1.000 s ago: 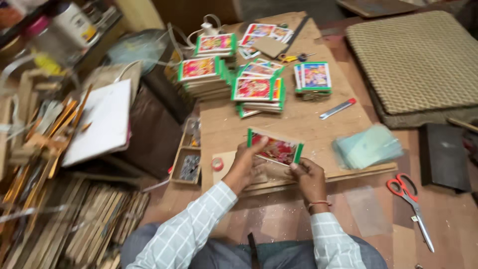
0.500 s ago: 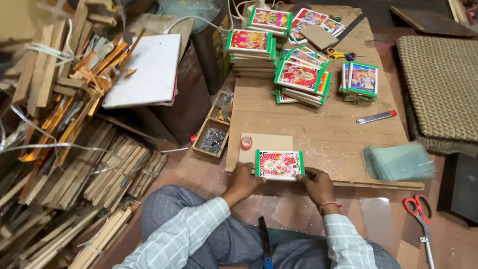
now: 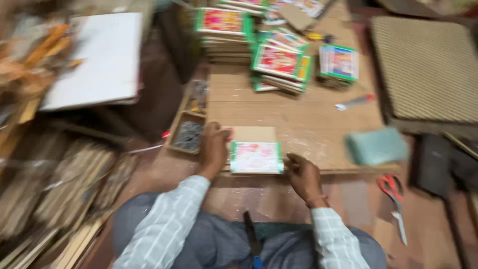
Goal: The person sits on the floor and applies red tape around the edges of small framed devotional pictures, pressing the tape down along each side. Finished frames are stacked on the low wooden work board, and the person picks up the next frame to repeat the taping.
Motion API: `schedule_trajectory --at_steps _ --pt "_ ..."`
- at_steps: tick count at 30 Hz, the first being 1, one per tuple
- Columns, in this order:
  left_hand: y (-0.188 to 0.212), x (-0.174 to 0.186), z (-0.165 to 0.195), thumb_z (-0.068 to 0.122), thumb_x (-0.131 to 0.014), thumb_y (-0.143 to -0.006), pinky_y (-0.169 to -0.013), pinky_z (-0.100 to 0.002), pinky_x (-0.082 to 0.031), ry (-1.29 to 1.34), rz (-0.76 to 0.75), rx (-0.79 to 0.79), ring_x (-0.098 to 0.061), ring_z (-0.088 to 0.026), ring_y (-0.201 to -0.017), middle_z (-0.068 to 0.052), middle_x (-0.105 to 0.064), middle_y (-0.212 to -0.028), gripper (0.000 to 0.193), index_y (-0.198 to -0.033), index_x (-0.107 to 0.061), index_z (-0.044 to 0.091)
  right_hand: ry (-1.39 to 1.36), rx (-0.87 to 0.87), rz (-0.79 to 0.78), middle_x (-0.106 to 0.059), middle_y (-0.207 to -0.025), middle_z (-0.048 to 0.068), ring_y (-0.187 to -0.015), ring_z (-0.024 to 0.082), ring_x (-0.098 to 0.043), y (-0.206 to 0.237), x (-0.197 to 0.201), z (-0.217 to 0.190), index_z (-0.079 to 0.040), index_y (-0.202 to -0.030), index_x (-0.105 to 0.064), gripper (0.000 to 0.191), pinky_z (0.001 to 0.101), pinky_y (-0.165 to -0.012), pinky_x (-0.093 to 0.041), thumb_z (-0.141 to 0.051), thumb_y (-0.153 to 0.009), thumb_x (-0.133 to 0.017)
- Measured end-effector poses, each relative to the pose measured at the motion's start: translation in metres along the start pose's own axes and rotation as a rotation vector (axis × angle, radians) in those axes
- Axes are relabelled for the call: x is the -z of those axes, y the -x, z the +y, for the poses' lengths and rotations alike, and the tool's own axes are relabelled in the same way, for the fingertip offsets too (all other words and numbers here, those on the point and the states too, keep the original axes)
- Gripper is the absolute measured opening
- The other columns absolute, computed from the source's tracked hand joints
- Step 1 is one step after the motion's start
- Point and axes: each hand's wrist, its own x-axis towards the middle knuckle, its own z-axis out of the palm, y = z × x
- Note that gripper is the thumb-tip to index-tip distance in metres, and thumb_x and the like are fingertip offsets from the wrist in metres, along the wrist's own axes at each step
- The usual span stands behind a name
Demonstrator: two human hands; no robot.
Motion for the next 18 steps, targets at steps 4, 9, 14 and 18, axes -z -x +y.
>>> schedule_trajectory --at_steps 4,9,14,18 --pt "-0.006 -0.010 0.003 -0.009 -0.064 -0.078 -0.087 -0.047 -0.047 0.079 0.020 -0.028 -0.059 -0.037 -0.101 -0.016 -0.063 -0.100 0.025 -0.092 -0.076 0.006 0.049 -0.037 0.578 -0.079 -0.108 0.015 -0.098 0.023 -0.075 -0.027 0.068 0.040 0.001 -0.120 -0.076 0.032 0.0331 -0.090 -0.057 -0.009 -0.089 -0.078" --pt "-0.004 -0.001 0.029 -0.007 -0.067 -0.079 -0.097 -0.047 -0.046 0.096 0.007 -0.049 -0.058 -0.039 -0.110 -0.019 -0.062 -0.112 0.037 -0.115 -0.070 0.002 -0.684 -0.252 1.168 -0.074 -0.112 0.013 -0.094 0.018 -0.069 -0.049 0.151 0.080 0.010 -0.111 -0.067 0.045 0.0345 -0.084 -0.060 0.003 -0.071 -0.086" --pt "0.010 0.014 0.052 0.020 -0.090 -0.062 -0.109 -0.053 -0.031 0.198 -0.451 -0.225 -0.043 -0.041 -0.131 -0.024 -0.051 -0.144 0.068 -0.122 -0.064 0.002 -0.823 -0.513 1.155 -0.074 -0.102 0.008 -0.084 0.020 -0.069 -0.057 0.145 0.074 0.000 -0.109 -0.068 0.046 0.0376 -0.071 -0.060 0.010 -0.067 -0.084" --pt "0.010 0.012 0.056 0.022 -0.089 -0.064 -0.117 -0.055 -0.021 0.046 -0.626 -0.242 -0.035 -0.036 -0.143 -0.021 -0.042 -0.151 0.079 -0.135 -0.059 0.006 -0.845 -0.733 1.119 -0.075 -0.101 0.018 -0.078 0.028 -0.064 -0.060 0.145 0.064 0.007 -0.112 -0.068 0.037 0.0433 -0.063 -0.048 0.003 -0.080 -0.085"
